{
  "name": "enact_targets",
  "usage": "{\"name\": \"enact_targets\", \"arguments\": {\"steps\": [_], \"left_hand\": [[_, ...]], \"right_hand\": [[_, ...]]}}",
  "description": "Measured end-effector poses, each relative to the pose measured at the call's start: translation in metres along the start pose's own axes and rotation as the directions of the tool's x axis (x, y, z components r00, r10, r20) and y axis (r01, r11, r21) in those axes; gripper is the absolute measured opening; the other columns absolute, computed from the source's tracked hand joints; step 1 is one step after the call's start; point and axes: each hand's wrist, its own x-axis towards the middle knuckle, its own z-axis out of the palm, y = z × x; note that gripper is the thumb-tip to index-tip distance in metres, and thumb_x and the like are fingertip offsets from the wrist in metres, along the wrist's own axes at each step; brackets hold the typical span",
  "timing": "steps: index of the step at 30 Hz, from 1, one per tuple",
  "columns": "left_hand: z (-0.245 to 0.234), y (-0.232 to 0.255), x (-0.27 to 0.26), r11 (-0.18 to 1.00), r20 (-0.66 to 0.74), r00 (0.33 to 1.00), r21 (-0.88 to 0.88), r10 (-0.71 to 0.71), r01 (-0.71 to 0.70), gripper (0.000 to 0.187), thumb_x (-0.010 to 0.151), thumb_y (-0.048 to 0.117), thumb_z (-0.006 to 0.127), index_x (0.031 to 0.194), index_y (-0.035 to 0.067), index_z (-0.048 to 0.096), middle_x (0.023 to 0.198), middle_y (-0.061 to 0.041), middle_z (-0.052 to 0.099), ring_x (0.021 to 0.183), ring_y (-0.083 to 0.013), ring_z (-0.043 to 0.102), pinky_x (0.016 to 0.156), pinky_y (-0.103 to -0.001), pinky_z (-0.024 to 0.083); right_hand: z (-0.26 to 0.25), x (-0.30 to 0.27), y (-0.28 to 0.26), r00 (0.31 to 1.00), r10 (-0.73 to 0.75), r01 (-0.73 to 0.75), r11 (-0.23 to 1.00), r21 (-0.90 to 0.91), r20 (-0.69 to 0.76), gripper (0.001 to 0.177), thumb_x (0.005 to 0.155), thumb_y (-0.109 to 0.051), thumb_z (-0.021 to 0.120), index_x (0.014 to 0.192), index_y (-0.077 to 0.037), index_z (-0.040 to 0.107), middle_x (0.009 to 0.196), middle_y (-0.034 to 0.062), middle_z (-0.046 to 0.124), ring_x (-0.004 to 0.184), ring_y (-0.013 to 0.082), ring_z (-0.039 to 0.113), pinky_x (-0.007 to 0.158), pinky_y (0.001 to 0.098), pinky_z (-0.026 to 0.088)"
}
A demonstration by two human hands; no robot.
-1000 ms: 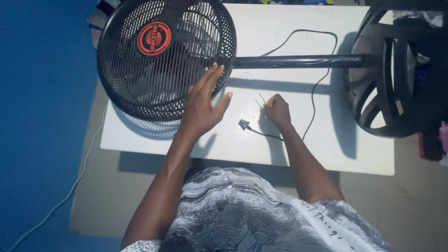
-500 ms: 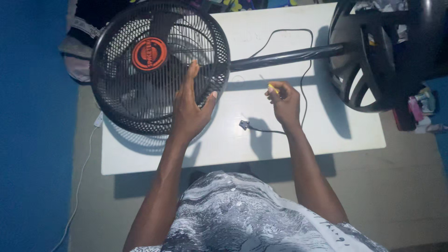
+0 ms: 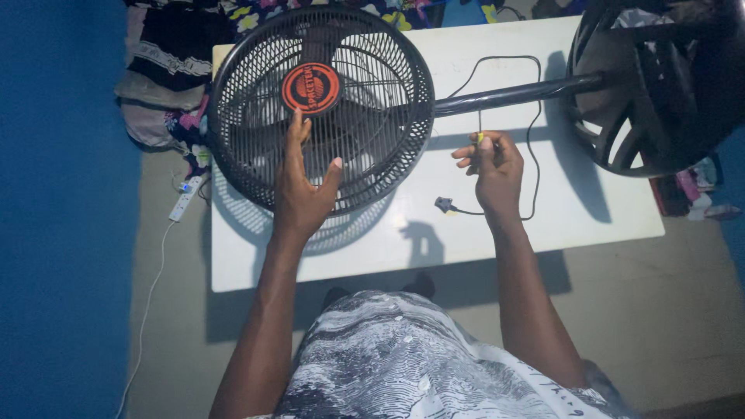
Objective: The person uses a yellow-handled screwdriver to loosen and remove screws from the front grille of a black electric fan placed on a white table. They repeatedly rotate the grille and unscrew fasteners around its perimeter.
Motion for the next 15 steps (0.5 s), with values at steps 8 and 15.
{"name": "enact_targets", "arguments": {"steps": [8, 15], "left_hand": [[-0.033, -0.017, -0.007, 0.985, -0.042, 0.999, 0.174, 0.019, -0.011, 0.060, 0.079, 0.009, 0.062, 0.131, 0.003, 0.033, 0.133, -0.020, 0.036, 0.126, -0.0320, 0.036, 0.104, -0.039, 0.033], [-0.036, -0.016, -0.007, 0.985, -0.071, 0.997, 0.171, 0.011, 0.001, 0.063, 0.080, 0.010, 0.061, 0.133, 0.003, 0.028, 0.136, -0.020, 0.031, 0.128, -0.0335, 0.033, 0.105, -0.041, 0.030]], "right_hand": [[0.002, -0.020, -0.008, 0.992, 0.051, -0.051, 0.999, 0.008, -0.119, 0.011, 0.092, -0.015, 0.046, 0.096, -0.005, 0.045, 0.079, 0.0091, 0.061, 0.066, 0.0105, 0.058, 0.057, 0.0221, 0.044], [0.001, -0.021, -0.017, 0.993, 0.027, -0.027, 1.000, 0.004, -0.117, 0.008, 0.090, -0.011, 0.048, 0.095, -0.006, 0.043, 0.081, 0.0081, 0.061, 0.069, 0.0114, 0.060, 0.059, 0.0222, 0.045]]}}
